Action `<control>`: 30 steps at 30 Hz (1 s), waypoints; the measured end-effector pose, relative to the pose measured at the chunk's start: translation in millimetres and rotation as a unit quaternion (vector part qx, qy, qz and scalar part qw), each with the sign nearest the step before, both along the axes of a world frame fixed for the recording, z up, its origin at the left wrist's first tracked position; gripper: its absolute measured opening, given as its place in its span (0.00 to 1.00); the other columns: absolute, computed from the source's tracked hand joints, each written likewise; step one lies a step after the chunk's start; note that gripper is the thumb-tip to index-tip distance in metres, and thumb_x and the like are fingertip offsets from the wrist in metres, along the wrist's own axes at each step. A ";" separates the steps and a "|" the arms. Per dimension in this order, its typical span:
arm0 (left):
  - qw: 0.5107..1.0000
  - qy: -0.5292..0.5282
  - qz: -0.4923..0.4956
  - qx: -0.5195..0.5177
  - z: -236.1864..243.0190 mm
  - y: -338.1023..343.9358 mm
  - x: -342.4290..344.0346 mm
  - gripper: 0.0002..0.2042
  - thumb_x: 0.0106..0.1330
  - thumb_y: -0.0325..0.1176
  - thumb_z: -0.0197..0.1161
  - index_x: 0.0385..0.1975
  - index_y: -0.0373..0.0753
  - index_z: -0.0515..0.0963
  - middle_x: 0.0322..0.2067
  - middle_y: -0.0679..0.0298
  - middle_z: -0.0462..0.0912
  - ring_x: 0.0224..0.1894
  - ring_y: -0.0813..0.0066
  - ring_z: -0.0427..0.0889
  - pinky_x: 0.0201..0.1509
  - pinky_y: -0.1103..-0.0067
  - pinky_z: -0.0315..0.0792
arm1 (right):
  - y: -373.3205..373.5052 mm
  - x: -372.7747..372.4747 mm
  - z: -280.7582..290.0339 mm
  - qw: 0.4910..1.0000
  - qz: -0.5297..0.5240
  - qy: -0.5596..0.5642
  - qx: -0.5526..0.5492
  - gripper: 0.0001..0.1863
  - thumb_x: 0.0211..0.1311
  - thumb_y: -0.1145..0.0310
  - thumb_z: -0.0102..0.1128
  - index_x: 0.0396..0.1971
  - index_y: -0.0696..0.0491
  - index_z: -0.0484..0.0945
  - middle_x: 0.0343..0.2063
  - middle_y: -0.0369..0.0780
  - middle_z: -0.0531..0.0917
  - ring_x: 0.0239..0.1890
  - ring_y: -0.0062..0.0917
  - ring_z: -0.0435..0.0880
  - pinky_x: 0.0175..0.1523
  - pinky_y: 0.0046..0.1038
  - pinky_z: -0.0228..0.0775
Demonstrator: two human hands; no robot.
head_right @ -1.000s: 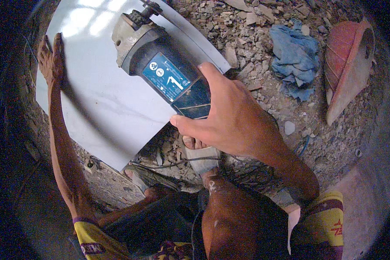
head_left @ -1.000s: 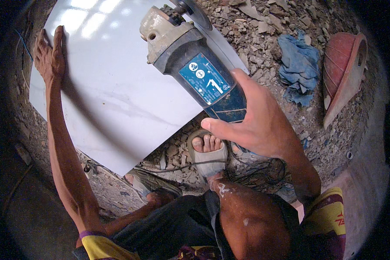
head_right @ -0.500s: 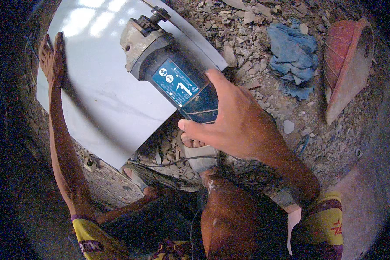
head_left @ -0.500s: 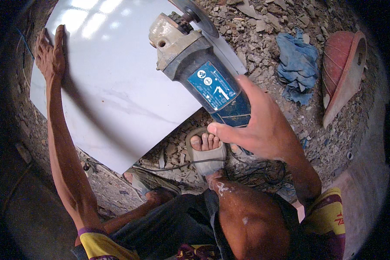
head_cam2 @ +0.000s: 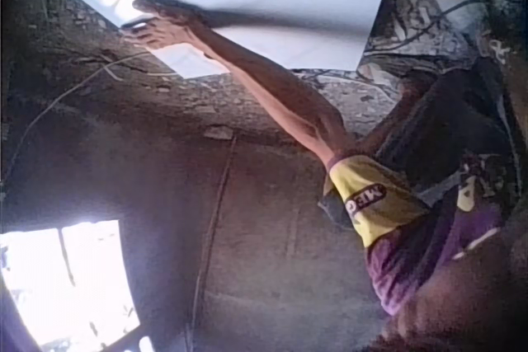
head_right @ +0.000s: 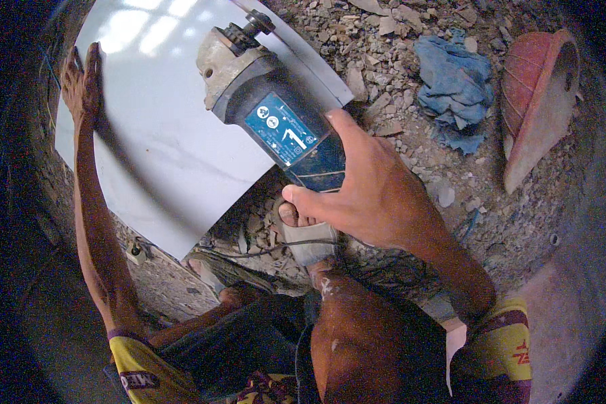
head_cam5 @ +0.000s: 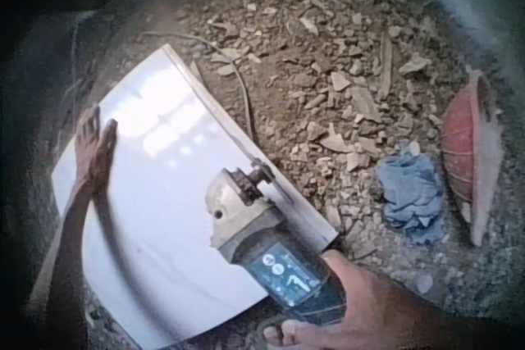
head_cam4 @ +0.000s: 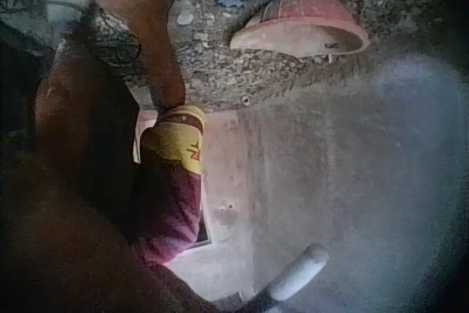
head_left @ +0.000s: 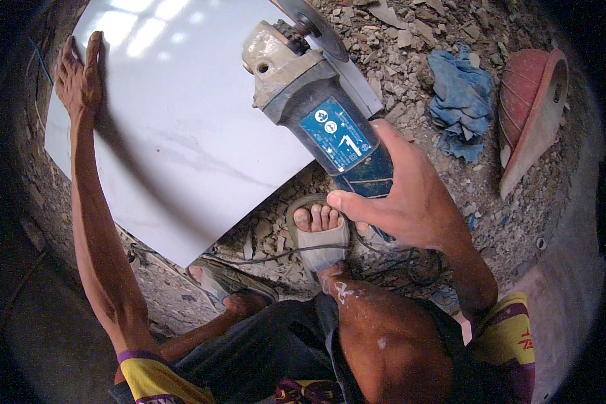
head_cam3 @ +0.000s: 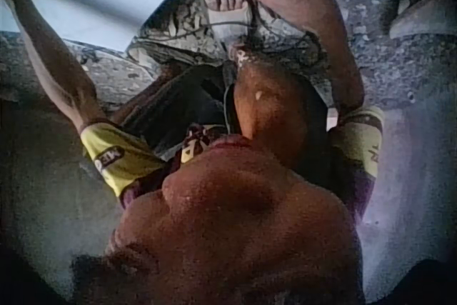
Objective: The person marks a curved line on a tile using a pencil and a guide, then uses an angle grinder to cut along the marked line while holding the tile by hand on the ground.
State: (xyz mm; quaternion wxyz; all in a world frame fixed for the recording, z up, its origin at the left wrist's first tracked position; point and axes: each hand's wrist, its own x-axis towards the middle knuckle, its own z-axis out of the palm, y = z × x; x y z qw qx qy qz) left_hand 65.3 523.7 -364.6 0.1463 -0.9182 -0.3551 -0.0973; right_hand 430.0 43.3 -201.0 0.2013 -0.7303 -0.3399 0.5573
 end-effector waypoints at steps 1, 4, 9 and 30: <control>0.999 -0.019 0.025 -0.008 -2.3 -1.5 1.4 0.47 0.78 0.76 0.45 0.85 0.46 0.61 0.84 0.54 0.60 0.87 0.51 0.54 0.89 0.54 0.45 | 0.0 0.0 0.6 1.000 0.000 -0.001 0.000 0.48 0.56 0.52 0.86 0.67 0.67 0.71 0.45 0.58 0.89 0.49 0.49 0.92 0.56 0.44 0.83; 0.996 -0.050 0.070 -0.020 -4.4 -2.9 4.2 0.46 0.79 0.75 0.46 0.86 0.47 0.61 0.84 0.53 0.60 0.87 0.51 0.55 0.88 0.53 0.46 | -0.2 -0.4 3.2 1.000 -0.005 0.016 -0.007 0.47 0.56 0.53 0.85 0.66 0.66 0.72 0.43 0.56 0.89 0.47 0.48 0.93 0.55 0.43 0.84; 0.968 0.175 0.093 0.151 3.2 -7.6 0.5 0.50 0.76 0.79 0.45 0.86 0.44 0.59 0.84 0.49 0.59 0.87 0.50 0.53 0.88 0.53 0.44 | 1.3 0.6 12.5 0.998 -0.021 0.047 -0.046 0.37 0.56 0.54 0.85 0.56 0.60 0.75 0.39 0.53 0.89 0.43 0.47 0.93 0.51 0.43 0.83; 0.991 0.060 -0.036 0.118 -14.2 6.6 -13.4 0.27 0.89 0.41 0.47 0.83 0.79 0.61 0.83 0.52 0.63 0.83 0.43 0.64 0.83 0.52 0.61 | -25.7 6.2 4.4 0.999 0.017 0.038 -0.023 0.48 0.58 0.48 0.84 0.66 0.64 0.69 0.42 0.60 0.88 0.47 0.55 0.92 0.53 0.49 0.83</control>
